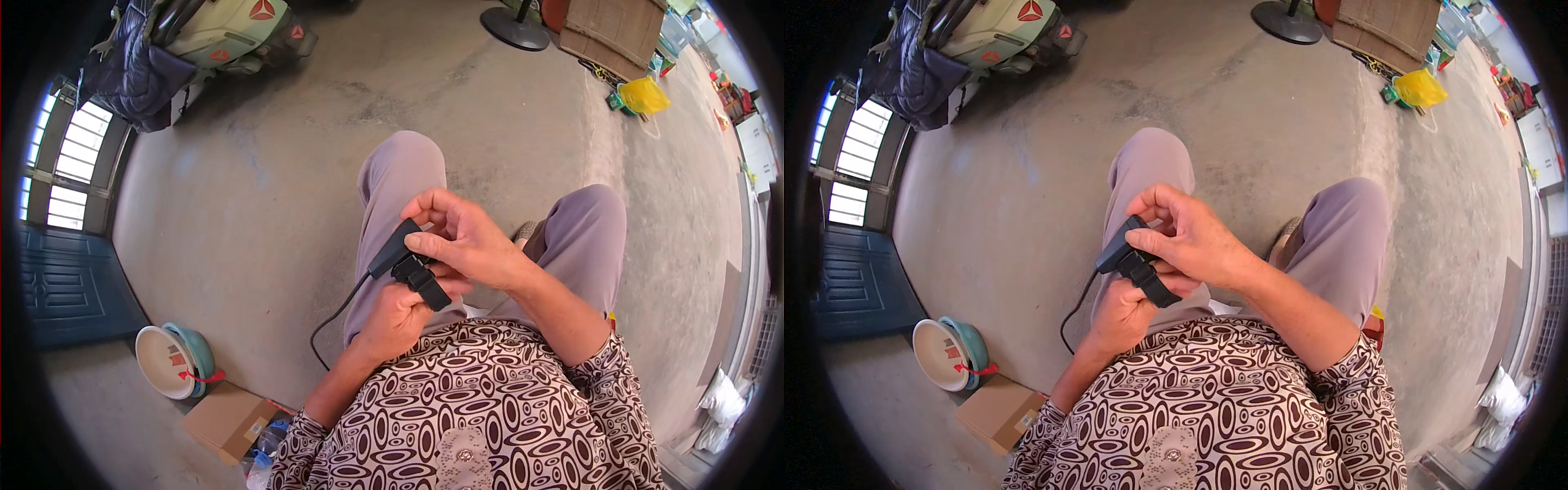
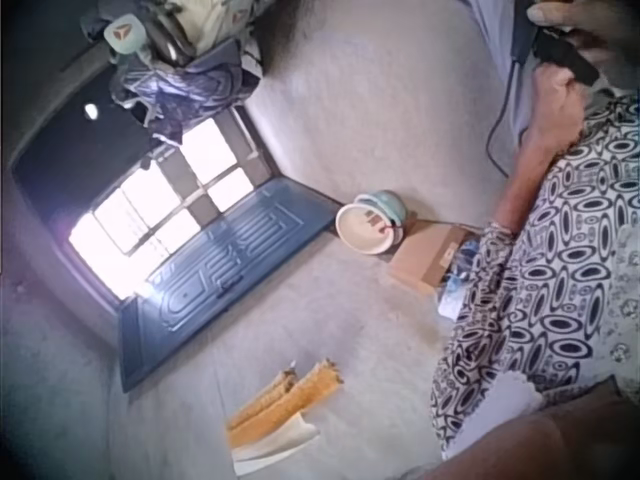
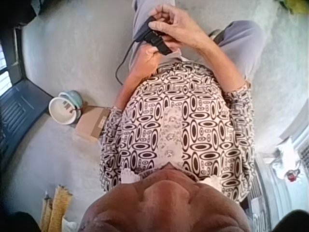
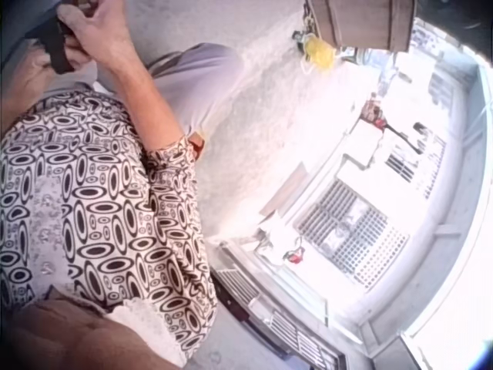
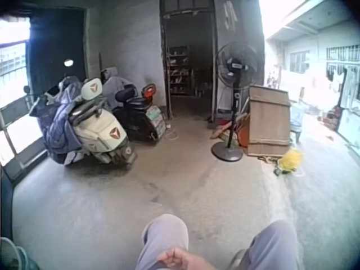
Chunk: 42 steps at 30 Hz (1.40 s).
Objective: Untangling electronic cables, attaching a wrist-mounted sensor device, and putting on a glove for setup.
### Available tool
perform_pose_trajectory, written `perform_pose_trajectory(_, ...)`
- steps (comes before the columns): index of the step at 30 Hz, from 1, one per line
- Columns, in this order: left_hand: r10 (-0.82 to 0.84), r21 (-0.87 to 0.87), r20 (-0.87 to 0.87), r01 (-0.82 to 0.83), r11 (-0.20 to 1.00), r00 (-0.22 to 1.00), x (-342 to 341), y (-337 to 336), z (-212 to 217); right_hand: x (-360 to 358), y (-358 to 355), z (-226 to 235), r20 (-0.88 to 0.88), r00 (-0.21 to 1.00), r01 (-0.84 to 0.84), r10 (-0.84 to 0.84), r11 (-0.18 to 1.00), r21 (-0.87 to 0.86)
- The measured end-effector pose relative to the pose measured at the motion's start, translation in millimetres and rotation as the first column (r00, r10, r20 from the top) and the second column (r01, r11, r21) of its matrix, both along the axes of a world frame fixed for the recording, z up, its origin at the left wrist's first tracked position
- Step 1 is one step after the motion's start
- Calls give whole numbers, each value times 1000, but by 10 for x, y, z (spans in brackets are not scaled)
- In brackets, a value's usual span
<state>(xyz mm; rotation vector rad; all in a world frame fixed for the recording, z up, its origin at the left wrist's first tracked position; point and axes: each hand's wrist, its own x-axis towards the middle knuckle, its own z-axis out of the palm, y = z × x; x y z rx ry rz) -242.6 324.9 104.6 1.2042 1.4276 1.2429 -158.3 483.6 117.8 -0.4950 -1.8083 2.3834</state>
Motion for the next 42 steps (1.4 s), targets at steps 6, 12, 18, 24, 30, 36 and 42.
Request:
perform_pose_trajectory(6, 88, -49, 298, -77, 996, 951, 1, 43, -141, 128, -27, -134, 29, 996, 84, -84, 996, 3)
perform_pose_trajectory(12, 158, -142, 372, -113, 983, 914, 48, 29, -232, 344, -40, 58, -68, 984, 163, -167, 671, 724)
perform_pose_trajectory(18, 159, -103, 387, -128, 986, 908, 71, 71, -223, 524, -229, 55, -100, 961, 216, -257, 475, 853)
perform_pose_trajectory(24, 221, -55, 507, -225, 973, 833, 115, 76, -280, 605, -456, -31, 101, 969, 131, -226, 815, 565)
perform_pose_trajectory(30, 220, -48, 649, -249, 967, 728, 92, 122, -323, 598, -335, -273, 190, 982, 2, 0, 1000, -11)
perform_pose_trajectory(36, 177, 30, 752, -301, 953, 635, 58, 169, -271, 590, -374, -310, 47, 998, -36, 34, 999, 32)
perform_pose_trajectory(42, 282, -11, 661, -367, 930, 695, 71, 164, -312, 567, -418, -67, 27, 994, -107, 104, 989, 102)
